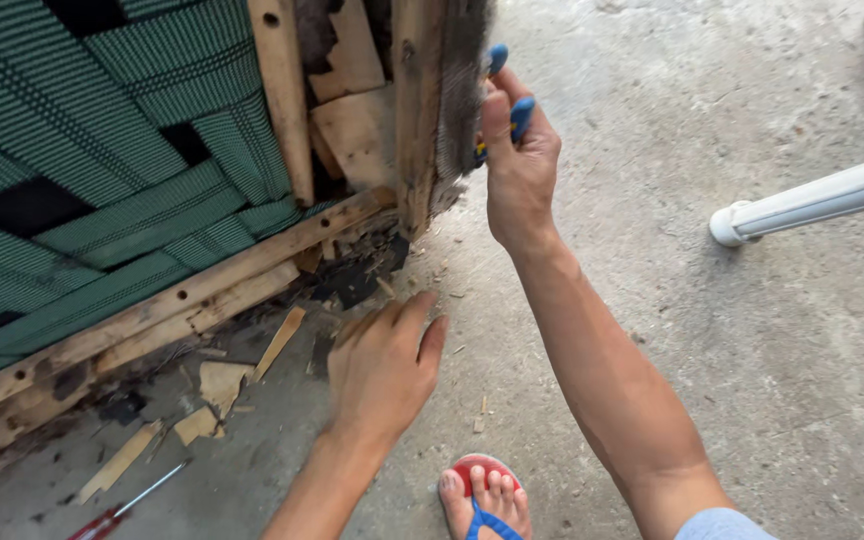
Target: The person uses pliers and a screwdriver to pry and remove broken wooden pieces from the frame of an overturned woven chair. They repeatedly grip and pull small wood fragments from the damaged edge, clearing debris from the chair's underside.
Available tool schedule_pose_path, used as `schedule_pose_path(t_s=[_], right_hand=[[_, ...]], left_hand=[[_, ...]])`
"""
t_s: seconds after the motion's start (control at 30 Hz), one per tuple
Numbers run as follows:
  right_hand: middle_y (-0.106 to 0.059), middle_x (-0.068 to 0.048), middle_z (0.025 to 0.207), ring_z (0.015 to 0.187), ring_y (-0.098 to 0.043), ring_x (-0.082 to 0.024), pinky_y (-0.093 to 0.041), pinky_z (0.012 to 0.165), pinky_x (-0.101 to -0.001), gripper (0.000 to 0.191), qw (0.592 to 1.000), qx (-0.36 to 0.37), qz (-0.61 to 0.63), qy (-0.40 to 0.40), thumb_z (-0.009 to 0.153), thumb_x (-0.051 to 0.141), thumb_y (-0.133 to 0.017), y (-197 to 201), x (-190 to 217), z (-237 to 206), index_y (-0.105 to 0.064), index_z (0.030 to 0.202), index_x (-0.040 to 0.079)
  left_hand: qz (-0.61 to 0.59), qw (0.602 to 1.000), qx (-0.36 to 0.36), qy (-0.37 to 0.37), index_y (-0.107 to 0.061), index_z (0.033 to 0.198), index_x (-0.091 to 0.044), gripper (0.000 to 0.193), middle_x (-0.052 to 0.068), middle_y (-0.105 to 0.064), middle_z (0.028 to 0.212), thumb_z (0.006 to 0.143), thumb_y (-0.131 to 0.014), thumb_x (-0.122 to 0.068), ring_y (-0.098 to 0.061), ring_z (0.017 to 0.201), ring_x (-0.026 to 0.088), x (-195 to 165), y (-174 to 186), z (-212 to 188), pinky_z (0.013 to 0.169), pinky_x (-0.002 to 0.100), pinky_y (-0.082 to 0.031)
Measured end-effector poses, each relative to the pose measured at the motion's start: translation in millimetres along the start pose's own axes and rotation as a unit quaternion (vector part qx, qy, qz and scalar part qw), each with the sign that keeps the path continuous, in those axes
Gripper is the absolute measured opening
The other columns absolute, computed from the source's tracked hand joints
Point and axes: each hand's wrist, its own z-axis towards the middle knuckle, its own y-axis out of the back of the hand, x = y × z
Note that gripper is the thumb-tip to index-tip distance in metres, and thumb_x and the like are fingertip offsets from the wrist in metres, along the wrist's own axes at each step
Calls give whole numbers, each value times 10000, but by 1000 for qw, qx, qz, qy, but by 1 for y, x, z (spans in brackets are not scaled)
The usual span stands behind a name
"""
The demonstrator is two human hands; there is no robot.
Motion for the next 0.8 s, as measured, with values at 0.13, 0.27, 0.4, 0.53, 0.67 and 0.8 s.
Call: schedule_pose_path(t_s=[0.13, 0.27, 0.4, 0.53, 0.67, 0.8], right_hand=[[-416, 87, 716, 576, -332, -41, -311, 543, -224, 710, 996, -83, 17, -41, 1027, 639, -598, -7, -29, 7, -405, 878, -28], [-460, -27, 775, 472, -233, -73, -293, 439, -259, 732, 983, -96, -5, -155, 1031, 634, -523, 1, -44, 32, -308, 1016, -65], [-739, -149, 1099, 763, -599, -151, -546, 693, -343, 519, 955, 53, 224, -189, 1084, 448, -496, 20, -58, 57, -553, 1315, -14], [-698, -179, 1239, 1070, -736, -251, -639, 939, -422, 341, 914, 211, 288, -194, 1141, 163, -433, 40, -72, 79, -497, 1428, -10], [-658, -150, 1267, 1111, -671, -230, -584, 1009, -435, 380, 916, 337, 192, -98, 1118, 142, -555, 39, -77, 96, -488, 1478, 39], [-682, -149, 1124, 1070, -711, -261, -661, 898, -476, 386, 854, 369, 295, -217, 1128, 318, -482, 29, -80, 110, -575, 1319, -4]], left_hand=[[-30, 999, 29, 29, -718, 1128, -84, 291, 117, -764, 994, 922, -685, -287, -735, 846, 314, 3, -3, -13, 778, 438, -551], [-38, 997, 49, 54, -717, 1141, -90, 300, 115, -768, 1009, 922, -677, -290, -739, 877, 313, 7, -4, -25, 790, 444, -545], [-30, 996, 50, 67, -727, 1134, -100, 307, 120, -766, 1043, 907, -675, -300, -722, 896, 338, 12, -7, -35, 809, 453, -542], [-38, 993, 69, 85, -722, 1144, -129, 314, 86, -769, 1045, 904, -662, -324, -722, 930, 318, 12, -11, -43, 817, 446, -539], [-45, 984, 111, 129, -714, 1165, -166, 327, 49, -769, 1032, 896, -655, -342, -718, 953, 302, 7, -12, -45, 833, 435, -540], [-33, 960, 195, 199, -693, 1250, -209, 388, 20, -760, 1037, 911, -625, -384, -724, 954, 274, 3, -12, -40, 831, 426, -544]])
